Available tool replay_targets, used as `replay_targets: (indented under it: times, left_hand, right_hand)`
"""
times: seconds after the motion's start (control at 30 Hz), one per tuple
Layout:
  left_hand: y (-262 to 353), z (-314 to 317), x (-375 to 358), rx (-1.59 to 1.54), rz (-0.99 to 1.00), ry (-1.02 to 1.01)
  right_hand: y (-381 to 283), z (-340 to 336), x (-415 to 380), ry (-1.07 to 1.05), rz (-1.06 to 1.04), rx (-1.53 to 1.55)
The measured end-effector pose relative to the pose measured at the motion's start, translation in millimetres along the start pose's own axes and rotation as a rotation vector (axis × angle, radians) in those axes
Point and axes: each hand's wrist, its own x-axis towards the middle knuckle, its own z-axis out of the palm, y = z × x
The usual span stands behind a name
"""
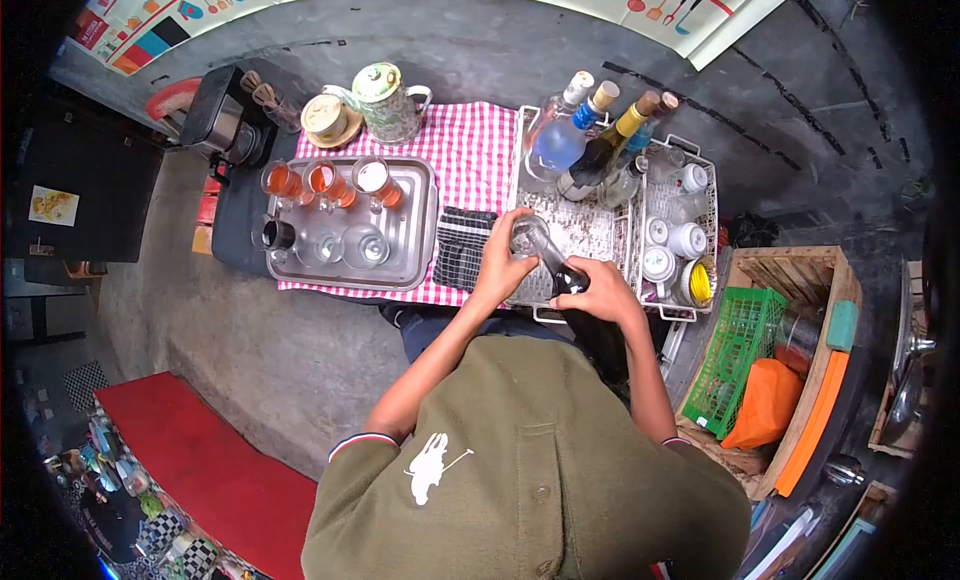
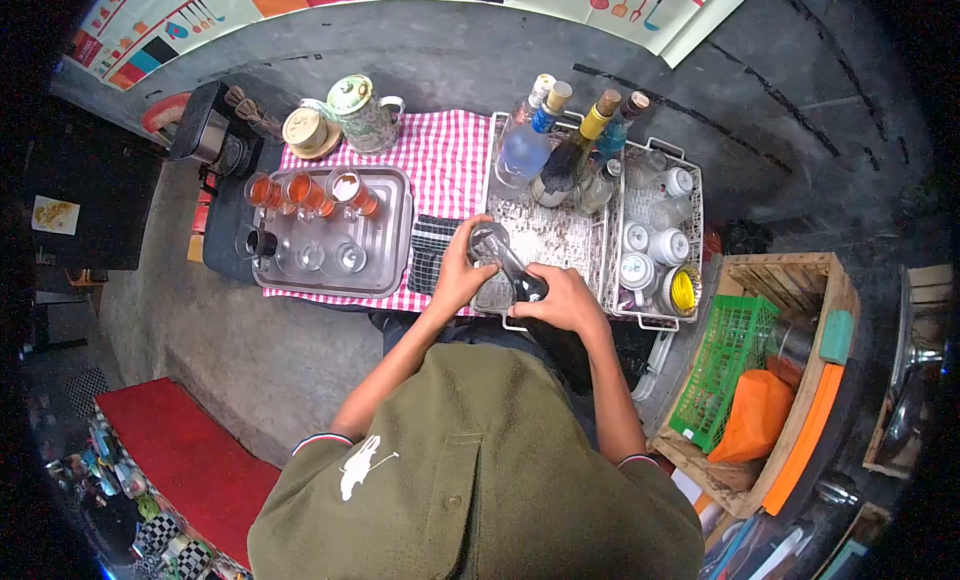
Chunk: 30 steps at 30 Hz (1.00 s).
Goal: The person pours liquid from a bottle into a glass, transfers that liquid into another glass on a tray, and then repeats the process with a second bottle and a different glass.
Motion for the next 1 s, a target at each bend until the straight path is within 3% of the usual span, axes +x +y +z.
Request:
replay_targets:
  times: [0.1, 1.0]
  left_hand:
    - [0.0, -1.4, 1.6, 0.069, 0.087, 0.017]
    - [-2.2, -4.9, 4.0, 0.048, 0.067, -0.015]
  right_hand:
    - [-1.9, -0.9, 1.3, -0.011, 0.032, -0.010]
    - [-0.8, 5.1, 5.3, -0.018, 0.047, -0.012]
